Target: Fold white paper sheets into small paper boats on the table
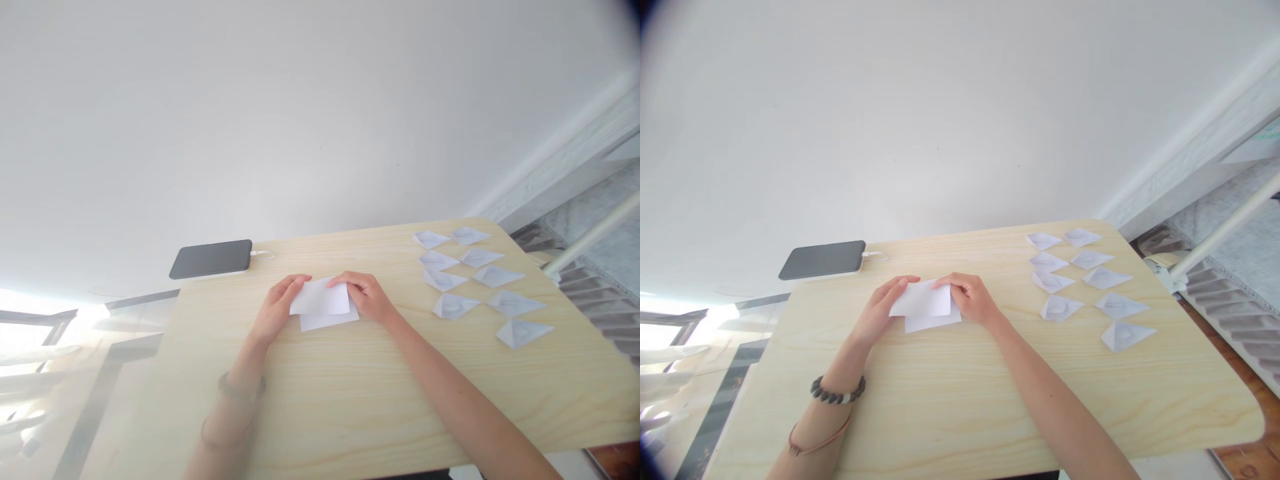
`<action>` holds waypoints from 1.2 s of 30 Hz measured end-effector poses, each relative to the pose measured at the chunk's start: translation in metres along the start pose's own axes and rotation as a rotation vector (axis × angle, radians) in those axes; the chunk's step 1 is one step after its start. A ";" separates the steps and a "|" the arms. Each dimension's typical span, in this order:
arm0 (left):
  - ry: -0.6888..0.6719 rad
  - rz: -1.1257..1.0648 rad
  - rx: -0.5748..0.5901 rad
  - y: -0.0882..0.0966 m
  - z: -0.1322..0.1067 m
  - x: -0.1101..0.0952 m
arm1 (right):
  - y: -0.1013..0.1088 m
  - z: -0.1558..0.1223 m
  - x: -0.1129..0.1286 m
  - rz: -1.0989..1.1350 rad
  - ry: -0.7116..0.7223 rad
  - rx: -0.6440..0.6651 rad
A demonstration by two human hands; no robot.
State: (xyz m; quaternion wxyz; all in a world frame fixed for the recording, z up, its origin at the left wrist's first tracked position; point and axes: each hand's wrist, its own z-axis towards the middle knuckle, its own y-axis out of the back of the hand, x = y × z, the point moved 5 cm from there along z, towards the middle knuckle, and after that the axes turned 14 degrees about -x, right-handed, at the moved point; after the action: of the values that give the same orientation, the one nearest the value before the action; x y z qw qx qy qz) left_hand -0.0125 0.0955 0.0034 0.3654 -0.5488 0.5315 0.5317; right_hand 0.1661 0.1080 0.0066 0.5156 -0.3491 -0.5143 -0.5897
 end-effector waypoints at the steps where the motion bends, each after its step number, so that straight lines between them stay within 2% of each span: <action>1: 0.006 0.001 0.049 -0.003 -0.001 0.002 | 0.001 0.000 0.001 0.016 0.001 0.004; 5: 0.008 -0.054 0.040 -0.006 -0.001 0.008 | 0.001 -0.002 0.002 0.113 -0.086 0.017; 10: -0.020 -0.046 -0.005 -0.006 0.000 0.009 | -0.003 -0.003 -0.003 -0.031 -0.163 -0.097; 18: -0.086 0.108 -0.096 -0.005 -0.002 0.006 | -0.010 -0.004 -0.007 -0.029 -0.147 -0.060; 25: -0.083 0.077 -0.090 -0.007 -0.003 0.007 | -0.008 -0.002 0.000 -0.119 -0.102 -0.131; 36: -0.093 0.126 -0.102 -0.007 -0.004 0.003 | -0.008 -0.003 -0.007 -0.174 -0.141 -0.111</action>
State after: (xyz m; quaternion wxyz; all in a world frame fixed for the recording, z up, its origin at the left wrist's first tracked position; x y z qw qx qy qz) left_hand -0.0049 0.0919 0.0004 0.3268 -0.5070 0.5197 0.6050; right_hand 0.1601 0.1065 -0.0024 0.4049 -0.3717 -0.5444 -0.6337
